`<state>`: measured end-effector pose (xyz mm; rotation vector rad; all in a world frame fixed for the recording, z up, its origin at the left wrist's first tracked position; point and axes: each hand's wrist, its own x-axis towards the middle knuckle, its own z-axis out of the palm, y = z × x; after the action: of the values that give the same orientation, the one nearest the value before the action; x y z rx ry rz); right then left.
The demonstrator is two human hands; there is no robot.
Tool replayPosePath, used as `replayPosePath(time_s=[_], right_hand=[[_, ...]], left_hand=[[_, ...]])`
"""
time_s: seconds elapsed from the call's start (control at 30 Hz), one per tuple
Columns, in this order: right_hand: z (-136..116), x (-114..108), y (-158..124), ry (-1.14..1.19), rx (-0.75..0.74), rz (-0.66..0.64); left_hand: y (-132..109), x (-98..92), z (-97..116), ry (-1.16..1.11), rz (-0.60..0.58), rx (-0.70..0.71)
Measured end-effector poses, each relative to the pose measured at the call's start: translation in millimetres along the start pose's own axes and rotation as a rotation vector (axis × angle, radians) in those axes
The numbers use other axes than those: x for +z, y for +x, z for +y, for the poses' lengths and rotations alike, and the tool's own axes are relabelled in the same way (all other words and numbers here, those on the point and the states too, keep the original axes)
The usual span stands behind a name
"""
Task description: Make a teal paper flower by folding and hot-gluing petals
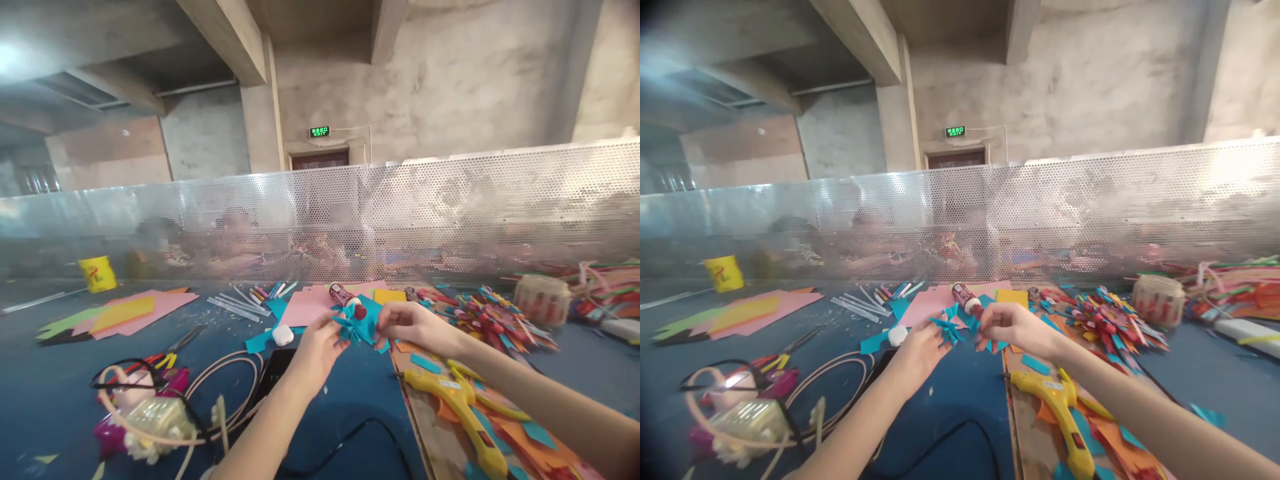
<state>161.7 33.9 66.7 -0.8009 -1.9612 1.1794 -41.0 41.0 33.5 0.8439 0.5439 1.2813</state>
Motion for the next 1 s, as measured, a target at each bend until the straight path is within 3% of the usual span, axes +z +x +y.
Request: replayPosePath(time_s=[0.1, 0.2, 0.27, 0.4, 0.53, 0.63, 0.73, 0.8, 0.87, 1.0], right_hand=[[-1.4, 5.8, -9.7, 0.059, -0.028, 0.060], [7.6, 10.3, -10.8, 0.003, 0.009, 0.135], [13.2, 8.6, -9.7, -0.189, 0.078, 0.217], [12.1, -0.1, -15.6, -0.819, 0.146, 0.413], [-7.9, 14.1, -44.0, -0.976, 0.097, 0.338], [-29.0, 38.1, -84.2, -0.848, 0.048, 0.187], [-38.7, 62.4, -131.8, -0.594, 0.205, -0.336], [-28.6, 84.5, -161.7, -0.552, 0.332, -0.649], [-3.2, 117.3, -188.0, -0.518, 0.328, -0.758], [63.0, 197.3, -224.9, -0.466, 0.199, -0.649]], left_hand=[[-4.9, 5.8, -4.1, 0.009, -0.081, -0.021], [-6.8, 7.6, -5.6, 0.039, -0.059, -0.006], [-4.6, 5.3, -4.1, 0.066, 0.034, 0.061], [6.1, -3.6, -1.0, 0.097, 0.182, 0.119], [13.8, -9.4, -3.1, 0.144, 0.181, 0.111], [14.7, -10.3, -5.9, 0.185, 0.124, 0.137], [15.0, -10.6, -9.0, 0.214, 0.055, 0.161], [15.9, -11.0, -11.1, 0.230, 0.039, 0.174], [16.9, -11.3, -12.7, 0.253, 0.010, 0.179], [16.6, -9.0, -13.5, 0.272, -0.031, 0.195]])
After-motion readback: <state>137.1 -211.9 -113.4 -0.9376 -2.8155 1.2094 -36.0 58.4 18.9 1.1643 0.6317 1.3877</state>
